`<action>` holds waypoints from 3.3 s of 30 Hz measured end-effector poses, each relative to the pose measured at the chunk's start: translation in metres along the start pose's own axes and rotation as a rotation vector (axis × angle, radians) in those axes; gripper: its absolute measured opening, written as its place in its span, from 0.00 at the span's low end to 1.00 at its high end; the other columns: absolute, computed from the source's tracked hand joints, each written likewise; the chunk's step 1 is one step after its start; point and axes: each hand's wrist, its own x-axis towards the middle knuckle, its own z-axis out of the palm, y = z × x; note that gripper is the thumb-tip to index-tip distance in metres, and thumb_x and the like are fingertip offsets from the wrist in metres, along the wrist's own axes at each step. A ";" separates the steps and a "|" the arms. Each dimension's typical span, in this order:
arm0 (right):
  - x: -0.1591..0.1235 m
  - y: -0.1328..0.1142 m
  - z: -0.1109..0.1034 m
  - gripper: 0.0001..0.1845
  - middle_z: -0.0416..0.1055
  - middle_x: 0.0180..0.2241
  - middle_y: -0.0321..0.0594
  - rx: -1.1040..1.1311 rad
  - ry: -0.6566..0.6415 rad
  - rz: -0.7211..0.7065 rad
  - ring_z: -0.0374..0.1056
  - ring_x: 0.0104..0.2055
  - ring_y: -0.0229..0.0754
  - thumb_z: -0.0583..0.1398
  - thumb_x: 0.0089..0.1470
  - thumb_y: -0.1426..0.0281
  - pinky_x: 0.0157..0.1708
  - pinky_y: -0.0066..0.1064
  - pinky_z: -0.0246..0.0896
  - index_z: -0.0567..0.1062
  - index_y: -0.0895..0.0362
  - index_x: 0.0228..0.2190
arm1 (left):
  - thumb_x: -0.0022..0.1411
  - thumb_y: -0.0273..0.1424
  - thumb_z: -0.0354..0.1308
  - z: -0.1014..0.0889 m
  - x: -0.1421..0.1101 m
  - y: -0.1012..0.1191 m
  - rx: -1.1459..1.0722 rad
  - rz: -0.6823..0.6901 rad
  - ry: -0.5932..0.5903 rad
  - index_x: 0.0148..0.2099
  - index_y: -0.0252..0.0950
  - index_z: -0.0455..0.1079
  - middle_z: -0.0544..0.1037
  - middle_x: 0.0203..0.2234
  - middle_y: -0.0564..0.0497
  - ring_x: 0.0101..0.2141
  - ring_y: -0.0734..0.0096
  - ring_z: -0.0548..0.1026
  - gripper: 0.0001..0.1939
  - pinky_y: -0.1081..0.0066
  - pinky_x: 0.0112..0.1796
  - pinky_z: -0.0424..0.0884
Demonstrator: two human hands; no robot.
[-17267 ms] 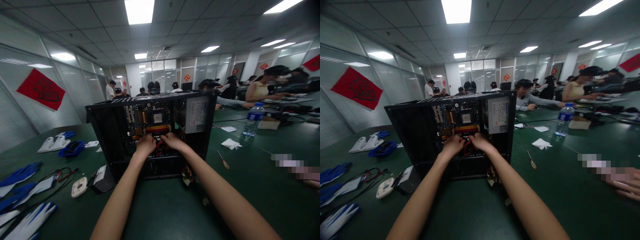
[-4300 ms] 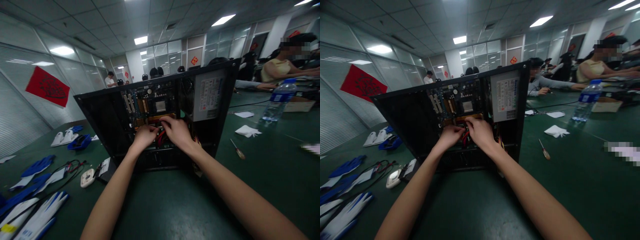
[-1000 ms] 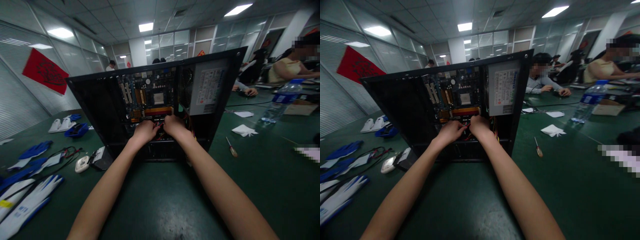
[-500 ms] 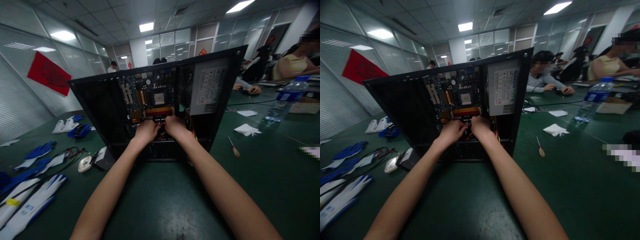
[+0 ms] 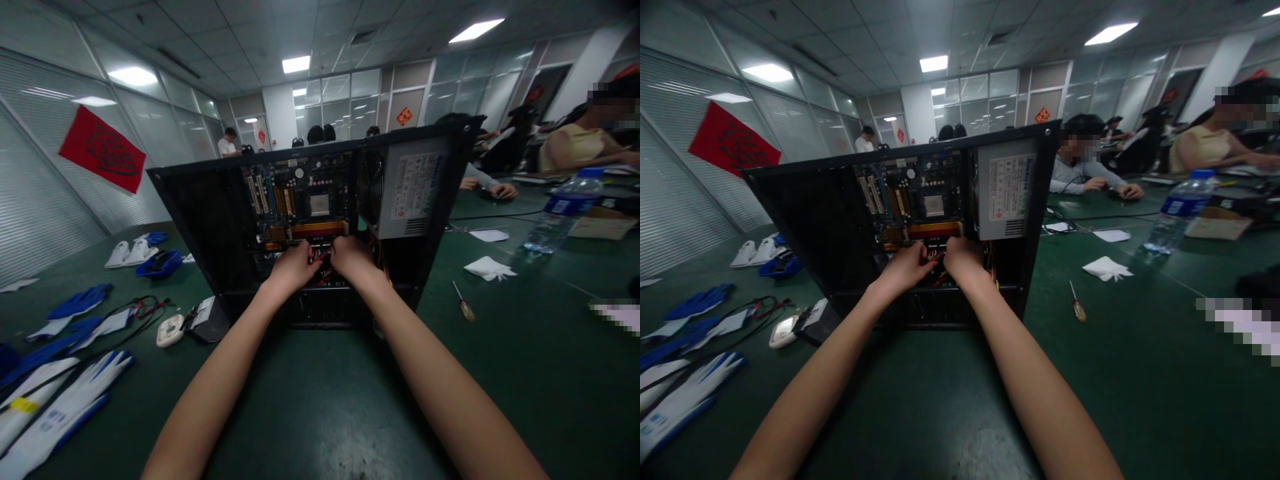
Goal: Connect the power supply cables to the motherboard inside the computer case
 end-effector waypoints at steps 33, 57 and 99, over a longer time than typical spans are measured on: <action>-0.011 -0.008 0.005 0.18 0.79 0.45 0.53 0.100 -0.166 -0.395 0.75 0.48 0.49 0.51 0.65 0.69 0.43 0.30 0.63 0.80 0.60 0.42 | 0.57 0.23 0.54 0.002 0.003 -0.002 0.029 0.074 -0.203 0.43 0.34 0.78 0.83 0.40 0.37 0.43 0.53 0.81 0.14 0.67 0.39 0.73; -0.009 -0.012 -0.003 0.19 0.78 0.47 0.59 -0.060 -0.223 -0.178 0.76 0.48 0.57 0.53 0.62 0.70 0.41 0.36 0.68 0.81 0.62 0.47 | 0.69 0.33 0.49 -0.001 0.003 0.003 -0.006 0.143 -0.057 0.40 0.36 0.78 0.82 0.37 0.41 0.40 0.57 0.79 0.16 0.65 0.40 0.71; -0.075 -0.027 -0.093 0.29 0.67 0.20 0.35 0.714 0.272 -0.517 0.60 0.23 0.35 0.55 0.63 0.48 0.25 0.28 0.51 0.72 0.58 0.23 | 0.61 0.48 0.63 -0.094 -0.042 0.017 -1.556 0.053 -0.087 0.33 0.31 0.71 0.75 0.23 0.52 0.24 0.77 0.74 0.22 0.76 0.28 0.73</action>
